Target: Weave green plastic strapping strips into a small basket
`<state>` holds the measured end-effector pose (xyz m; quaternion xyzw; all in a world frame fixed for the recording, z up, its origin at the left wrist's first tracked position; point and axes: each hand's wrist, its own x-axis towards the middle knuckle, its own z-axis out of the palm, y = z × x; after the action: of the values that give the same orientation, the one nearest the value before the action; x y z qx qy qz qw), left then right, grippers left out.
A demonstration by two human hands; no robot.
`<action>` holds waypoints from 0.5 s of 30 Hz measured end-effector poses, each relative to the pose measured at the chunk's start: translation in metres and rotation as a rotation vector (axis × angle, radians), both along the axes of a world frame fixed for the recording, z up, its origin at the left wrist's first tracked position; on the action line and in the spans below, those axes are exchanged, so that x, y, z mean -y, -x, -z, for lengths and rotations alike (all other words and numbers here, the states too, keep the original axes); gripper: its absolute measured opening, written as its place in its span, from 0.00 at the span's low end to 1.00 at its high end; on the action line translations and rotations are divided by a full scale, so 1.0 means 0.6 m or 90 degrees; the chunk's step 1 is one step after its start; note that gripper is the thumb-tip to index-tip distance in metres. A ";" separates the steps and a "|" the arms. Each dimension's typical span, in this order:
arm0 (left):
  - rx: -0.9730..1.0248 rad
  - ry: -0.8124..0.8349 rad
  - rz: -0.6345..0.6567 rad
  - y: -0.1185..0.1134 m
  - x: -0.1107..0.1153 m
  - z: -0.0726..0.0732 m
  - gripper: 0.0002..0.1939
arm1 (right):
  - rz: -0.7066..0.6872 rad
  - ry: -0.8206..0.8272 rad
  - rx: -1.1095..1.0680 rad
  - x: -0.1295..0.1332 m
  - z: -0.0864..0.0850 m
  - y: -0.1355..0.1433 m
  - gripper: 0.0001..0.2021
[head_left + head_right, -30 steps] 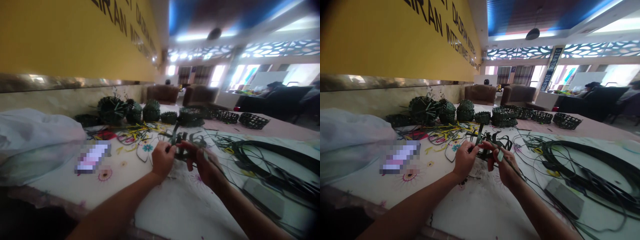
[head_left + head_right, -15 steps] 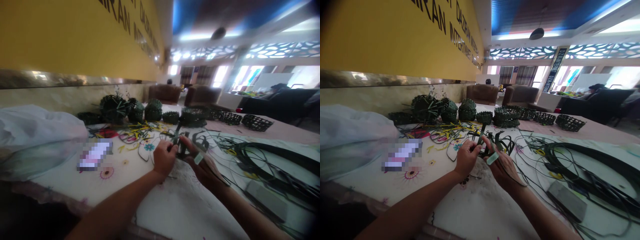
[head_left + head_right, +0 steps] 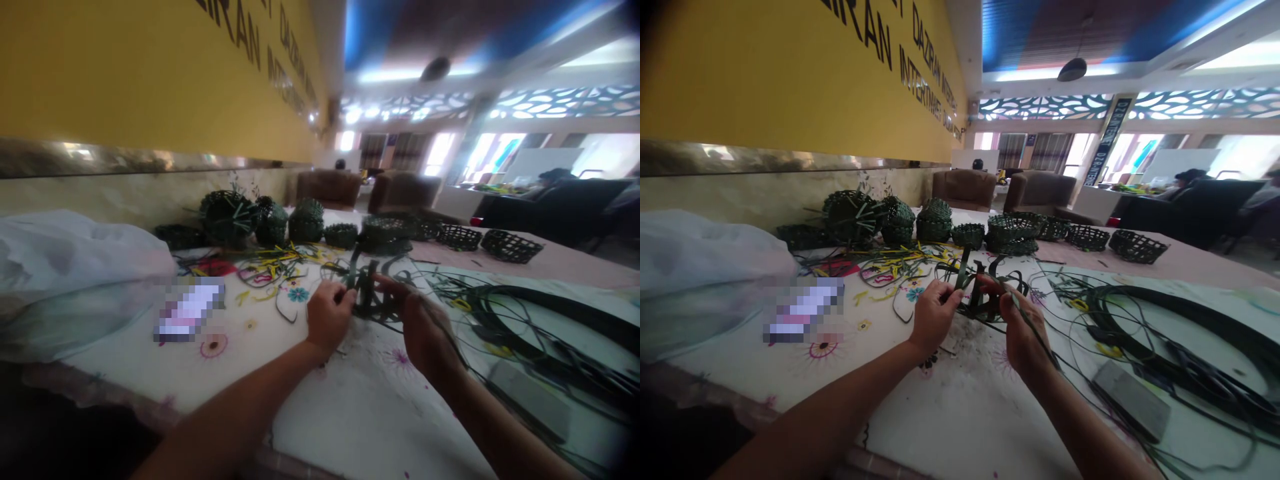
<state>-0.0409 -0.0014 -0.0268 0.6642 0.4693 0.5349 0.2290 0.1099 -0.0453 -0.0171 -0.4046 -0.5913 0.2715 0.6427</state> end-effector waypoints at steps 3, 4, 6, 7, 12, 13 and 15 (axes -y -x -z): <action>-0.004 -0.009 -0.010 0.001 -0.001 0.000 0.10 | -0.082 0.007 -0.041 -0.002 0.001 -0.003 0.22; -0.004 -0.009 -0.014 0.002 -0.002 0.000 0.09 | -0.101 0.016 -0.049 -0.003 0.001 -0.004 0.21; -0.001 -0.007 -0.019 0.002 -0.004 0.001 0.09 | -0.103 0.029 -0.046 -0.003 -0.001 -0.007 0.17; 0.002 -0.005 -0.018 0.002 -0.006 0.002 0.09 | -0.091 0.033 -0.036 -0.003 -0.002 -0.009 0.15; 0.012 -0.002 -0.007 0.002 -0.009 0.004 0.09 | -0.066 0.000 -0.016 -0.005 -0.008 -0.014 0.12; 0.010 -0.002 -0.005 0.001 -0.008 0.004 0.09 | -0.068 -0.006 -0.019 -0.005 -0.008 -0.014 0.12; 0.005 -0.006 0.000 0.001 -0.006 0.002 0.10 | -0.065 -0.009 -0.020 -0.006 -0.009 -0.015 0.12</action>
<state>-0.0413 0.0020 -0.0282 0.6632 0.4662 0.5394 0.2277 0.1190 -0.0416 -0.0118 -0.3648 -0.6030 0.3059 0.6401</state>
